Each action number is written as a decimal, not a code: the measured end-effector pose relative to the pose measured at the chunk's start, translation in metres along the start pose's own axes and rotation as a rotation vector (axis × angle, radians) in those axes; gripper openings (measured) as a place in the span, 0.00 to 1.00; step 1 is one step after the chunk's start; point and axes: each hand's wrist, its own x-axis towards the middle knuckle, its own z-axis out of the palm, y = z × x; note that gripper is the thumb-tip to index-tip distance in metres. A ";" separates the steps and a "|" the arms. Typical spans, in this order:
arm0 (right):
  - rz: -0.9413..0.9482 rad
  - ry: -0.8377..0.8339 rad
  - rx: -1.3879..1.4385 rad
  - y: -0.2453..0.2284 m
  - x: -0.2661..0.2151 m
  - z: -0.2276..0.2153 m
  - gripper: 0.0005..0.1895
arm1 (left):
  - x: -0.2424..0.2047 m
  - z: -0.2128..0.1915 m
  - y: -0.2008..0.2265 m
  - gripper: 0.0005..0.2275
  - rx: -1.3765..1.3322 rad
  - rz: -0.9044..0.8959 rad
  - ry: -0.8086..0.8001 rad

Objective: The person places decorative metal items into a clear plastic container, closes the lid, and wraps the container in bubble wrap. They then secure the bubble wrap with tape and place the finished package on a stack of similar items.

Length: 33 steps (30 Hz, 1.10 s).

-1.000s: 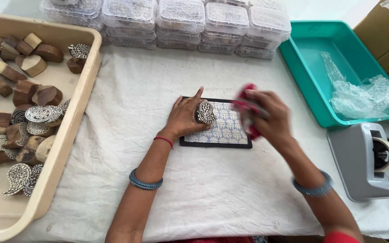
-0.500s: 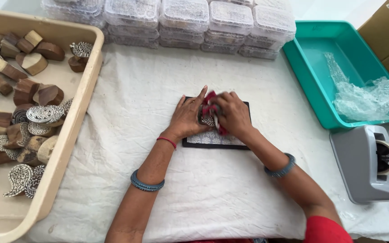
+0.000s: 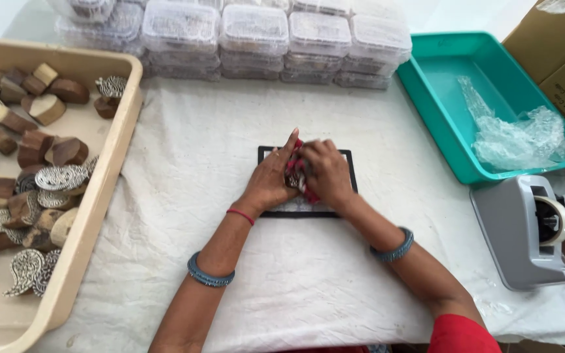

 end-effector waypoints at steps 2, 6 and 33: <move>-0.059 0.126 0.075 -0.008 -0.012 -0.001 0.19 | 0.000 -0.002 0.004 0.59 -0.061 0.036 0.055; -0.224 0.091 0.132 0.010 -0.048 -0.018 0.19 | 0.000 0.007 0.008 0.58 -0.167 0.042 0.088; 0.124 0.369 0.500 0.016 -0.056 -0.031 0.13 | -0.012 0.032 0.054 0.44 -0.262 0.221 0.285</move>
